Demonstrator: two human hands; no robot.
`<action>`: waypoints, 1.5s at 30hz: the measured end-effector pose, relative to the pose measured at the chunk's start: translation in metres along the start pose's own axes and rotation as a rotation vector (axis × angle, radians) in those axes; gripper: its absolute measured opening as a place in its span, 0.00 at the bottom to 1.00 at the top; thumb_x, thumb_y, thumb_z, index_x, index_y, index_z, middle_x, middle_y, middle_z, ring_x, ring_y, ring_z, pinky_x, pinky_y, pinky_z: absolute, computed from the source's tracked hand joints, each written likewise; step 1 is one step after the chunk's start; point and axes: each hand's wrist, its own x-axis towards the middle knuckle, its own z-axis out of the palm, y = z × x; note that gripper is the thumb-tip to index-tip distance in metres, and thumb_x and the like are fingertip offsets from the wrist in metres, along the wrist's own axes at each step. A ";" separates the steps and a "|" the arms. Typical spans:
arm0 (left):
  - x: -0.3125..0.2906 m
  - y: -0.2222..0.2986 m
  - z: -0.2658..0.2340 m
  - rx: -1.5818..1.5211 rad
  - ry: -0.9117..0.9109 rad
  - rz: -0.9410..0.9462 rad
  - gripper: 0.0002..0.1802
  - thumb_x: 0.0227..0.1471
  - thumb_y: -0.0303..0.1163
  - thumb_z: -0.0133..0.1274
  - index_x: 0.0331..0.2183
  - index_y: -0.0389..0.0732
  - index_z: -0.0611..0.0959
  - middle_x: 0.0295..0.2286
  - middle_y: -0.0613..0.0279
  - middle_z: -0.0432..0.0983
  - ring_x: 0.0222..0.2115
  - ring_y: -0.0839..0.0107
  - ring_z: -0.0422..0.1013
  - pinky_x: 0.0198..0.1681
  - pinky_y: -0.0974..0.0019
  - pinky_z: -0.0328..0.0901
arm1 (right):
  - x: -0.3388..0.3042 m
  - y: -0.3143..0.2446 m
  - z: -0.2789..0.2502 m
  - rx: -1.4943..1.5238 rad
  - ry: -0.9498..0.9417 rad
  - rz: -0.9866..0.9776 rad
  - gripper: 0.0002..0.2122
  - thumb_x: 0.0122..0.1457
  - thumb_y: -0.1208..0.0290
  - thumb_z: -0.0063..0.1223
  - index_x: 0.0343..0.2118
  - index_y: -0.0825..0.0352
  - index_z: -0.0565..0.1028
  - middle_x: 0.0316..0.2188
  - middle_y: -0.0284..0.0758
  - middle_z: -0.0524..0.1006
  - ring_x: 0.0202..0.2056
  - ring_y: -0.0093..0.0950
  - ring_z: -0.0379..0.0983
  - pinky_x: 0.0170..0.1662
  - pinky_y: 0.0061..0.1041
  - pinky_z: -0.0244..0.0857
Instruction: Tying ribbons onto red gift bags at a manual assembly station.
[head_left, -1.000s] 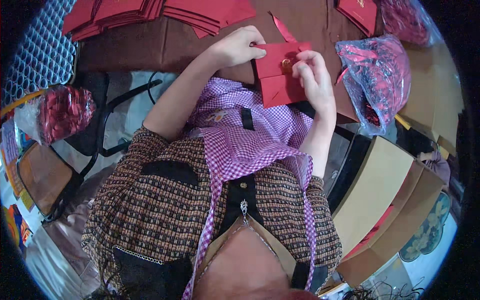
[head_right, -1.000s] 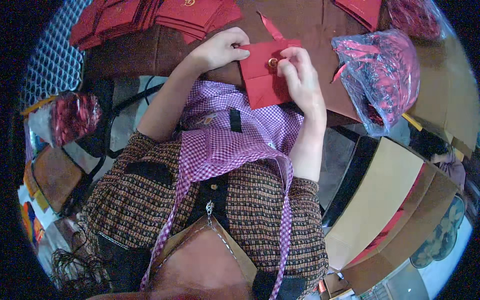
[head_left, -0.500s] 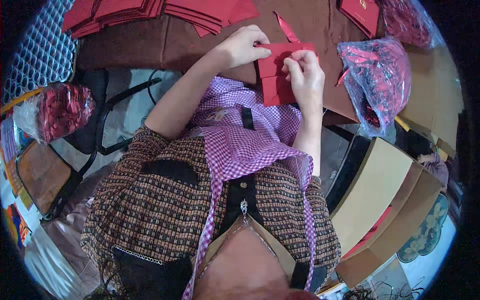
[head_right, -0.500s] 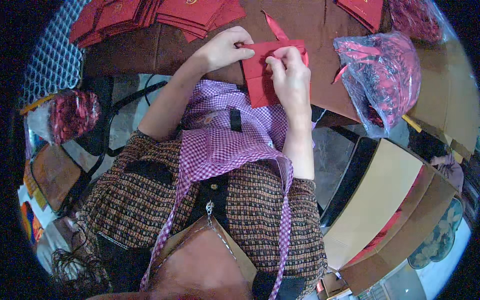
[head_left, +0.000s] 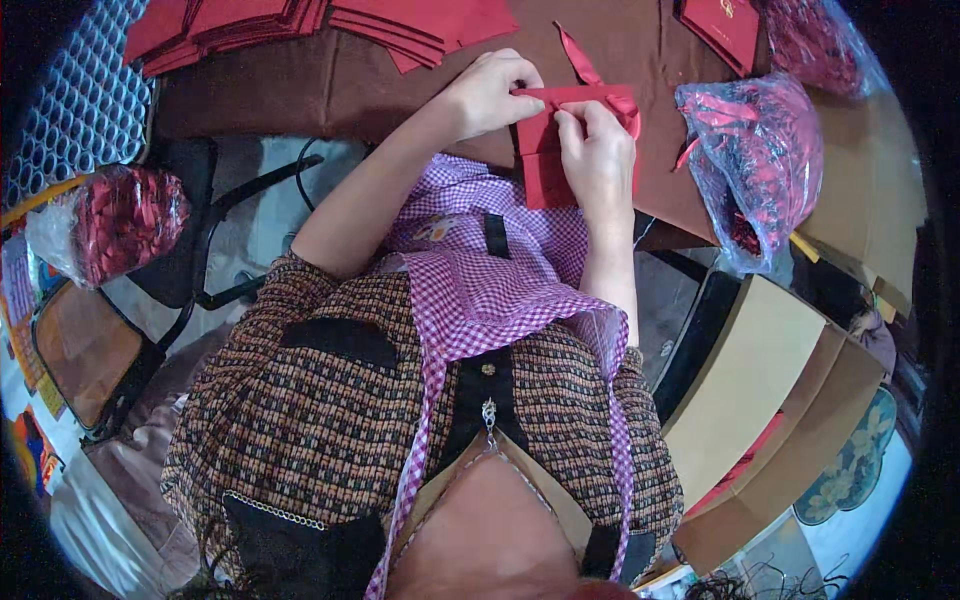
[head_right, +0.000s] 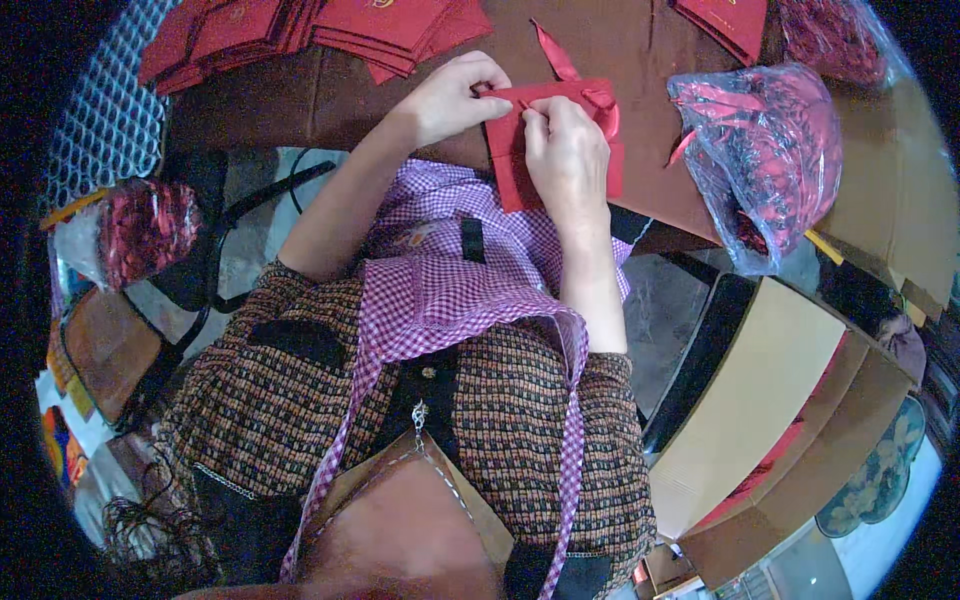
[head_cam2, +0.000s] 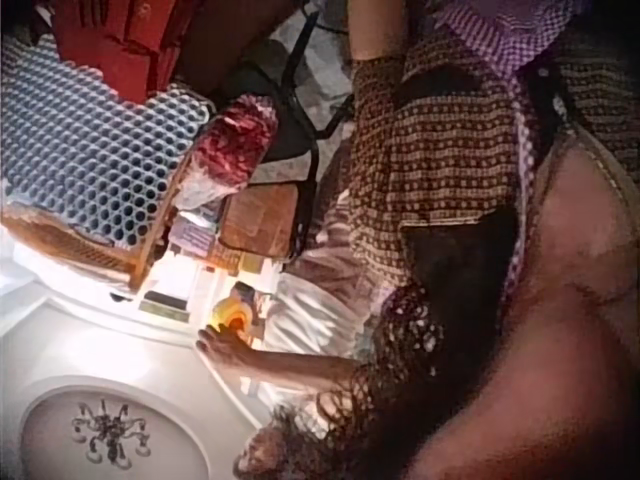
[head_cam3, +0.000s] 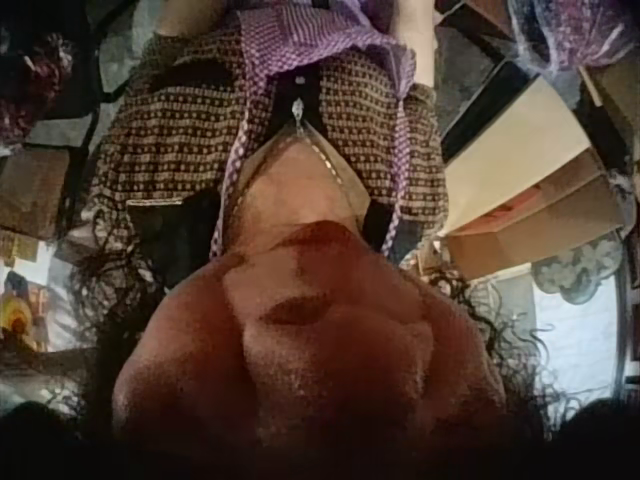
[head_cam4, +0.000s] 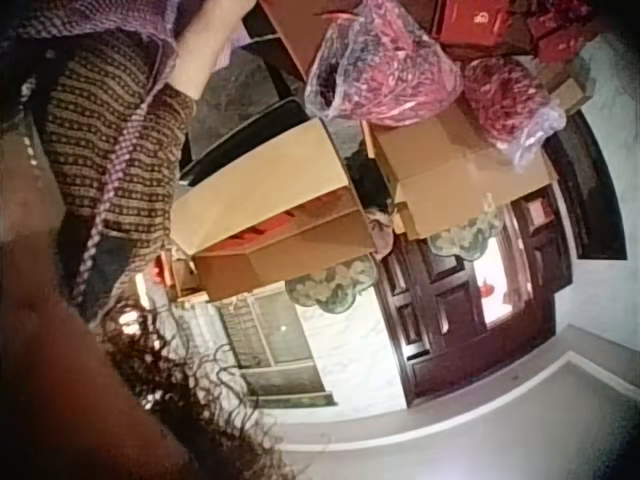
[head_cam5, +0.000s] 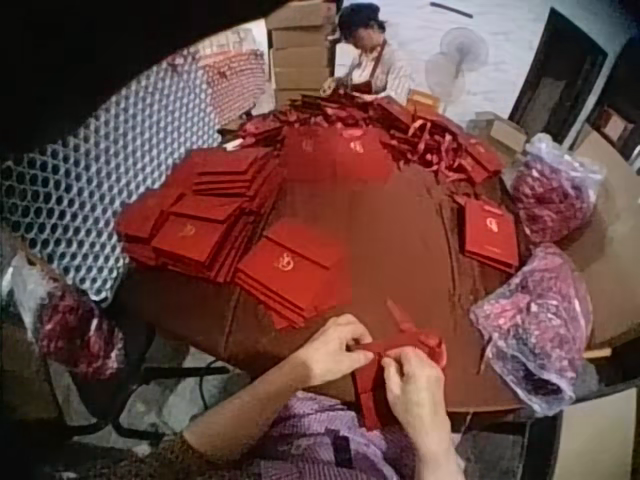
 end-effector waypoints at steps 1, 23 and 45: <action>0.000 -0.001 0.001 -0.006 0.012 0.012 0.12 0.43 0.32 0.59 0.31 0.36 0.79 0.32 0.58 0.69 0.33 0.69 0.69 0.38 0.68 0.66 | 0.000 0.000 0.000 -0.056 -0.002 -0.010 0.07 0.53 0.71 0.54 0.30 0.69 0.76 0.26 0.44 0.77 0.29 0.39 0.75 0.34 0.33 0.68; -0.016 0.017 0.012 0.132 0.216 0.336 0.06 0.40 0.27 0.57 0.27 0.43 0.82 0.33 0.61 0.69 0.37 0.60 0.64 0.43 0.59 0.60 | 0.016 0.005 -0.007 0.141 -0.264 0.328 0.09 0.49 0.71 0.56 0.27 0.74 0.76 0.19 0.33 0.76 0.23 0.19 0.69 0.28 0.22 0.65; -0.027 0.036 0.013 0.112 0.301 0.327 0.08 0.41 0.24 0.56 0.30 0.40 0.80 0.32 0.56 0.67 0.37 0.58 0.66 0.42 0.59 0.62 | 0.008 -0.018 -0.038 -0.171 0.189 -0.370 0.07 0.46 0.77 0.58 0.29 0.68 0.75 0.32 0.35 0.76 0.34 0.35 0.71 0.40 0.32 0.61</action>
